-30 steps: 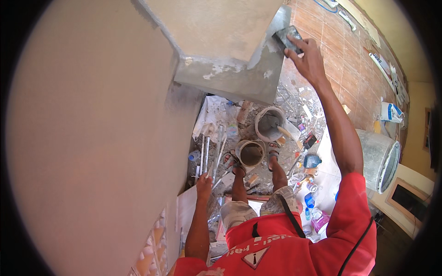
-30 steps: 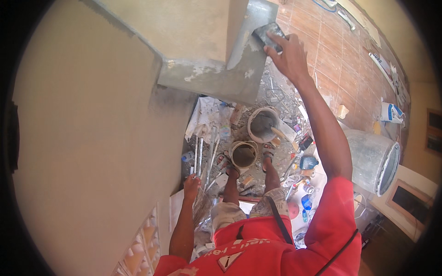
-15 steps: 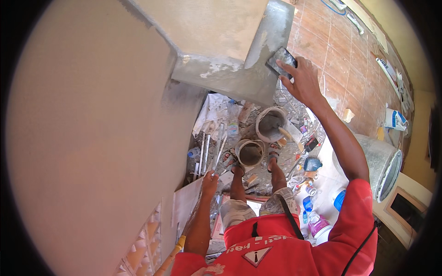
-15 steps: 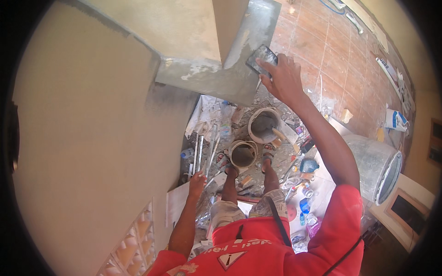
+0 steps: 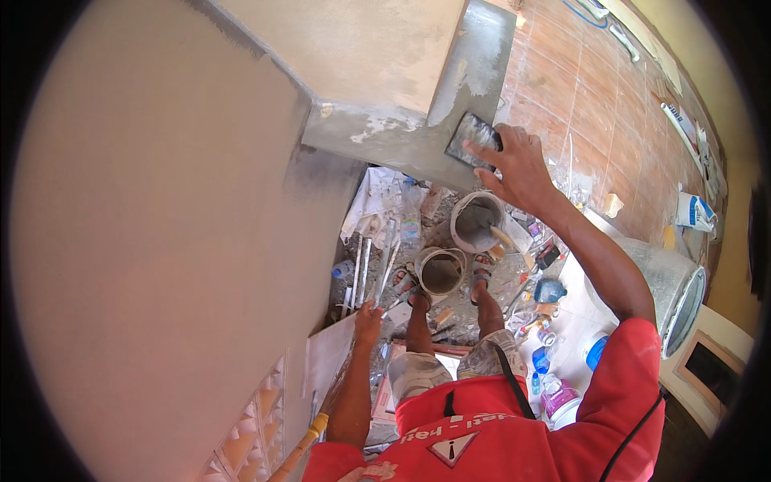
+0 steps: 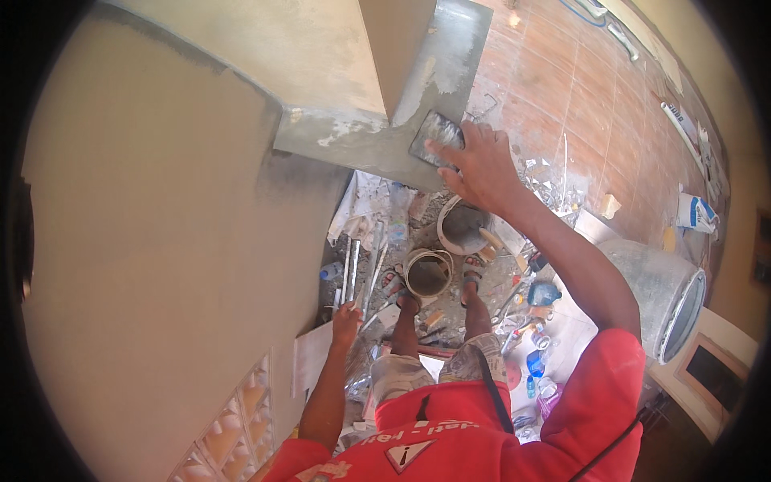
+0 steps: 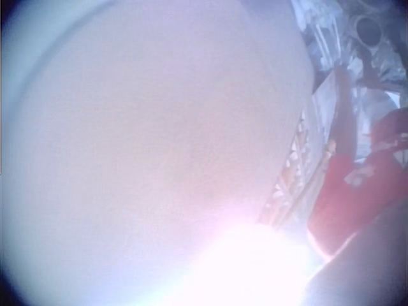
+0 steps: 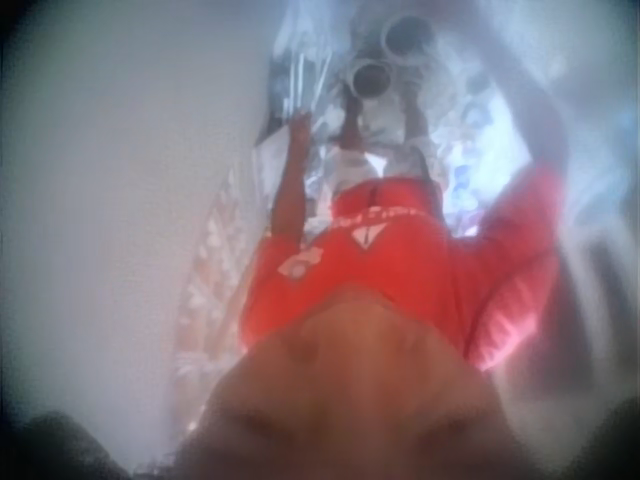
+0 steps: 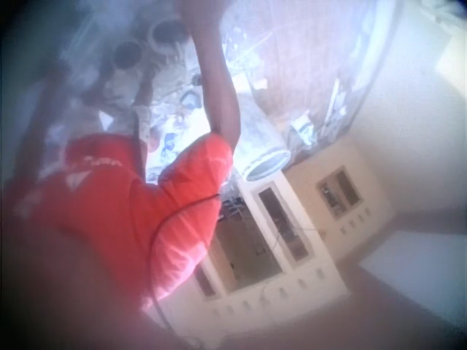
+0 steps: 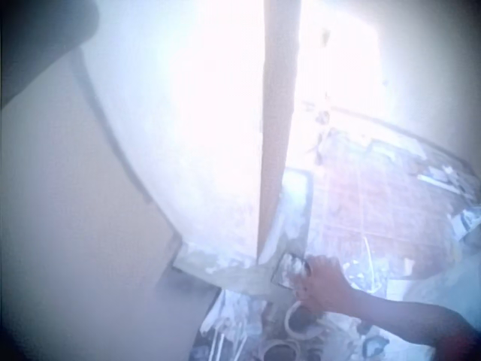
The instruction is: The person smooths a freshly plastered wall section using a rectangular sanding block. They repeatedly rub the block along the vertical and horizontal edges of the wall, occasionally pausing to wipe the surface with their hand.
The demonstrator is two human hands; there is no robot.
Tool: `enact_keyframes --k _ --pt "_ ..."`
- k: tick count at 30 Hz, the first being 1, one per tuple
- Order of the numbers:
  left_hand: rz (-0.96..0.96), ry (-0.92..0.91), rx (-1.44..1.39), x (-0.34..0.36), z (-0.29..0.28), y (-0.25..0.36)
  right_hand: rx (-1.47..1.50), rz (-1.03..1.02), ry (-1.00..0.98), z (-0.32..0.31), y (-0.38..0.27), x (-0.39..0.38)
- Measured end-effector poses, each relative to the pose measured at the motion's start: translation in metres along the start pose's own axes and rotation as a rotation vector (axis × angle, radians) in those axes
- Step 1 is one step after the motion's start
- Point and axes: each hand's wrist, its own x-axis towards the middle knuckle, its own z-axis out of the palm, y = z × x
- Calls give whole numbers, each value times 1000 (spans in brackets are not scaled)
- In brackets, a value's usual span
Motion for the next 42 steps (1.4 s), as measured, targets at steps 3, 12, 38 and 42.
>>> enact_keyframes --k 3,12,38,42 --pt "13 -14 10 1 3 -1 -2 240 172 0 16 19" --pt "3 -21 23 -4 14 -3 26 -48 168 31 -35 -21" --pt "-11 63 -77 -11 -5 -21 42 187 140 10 -46 -14" --pt "12 73 21 -4 -8 -31 -18 83 178 22 -37 -4"
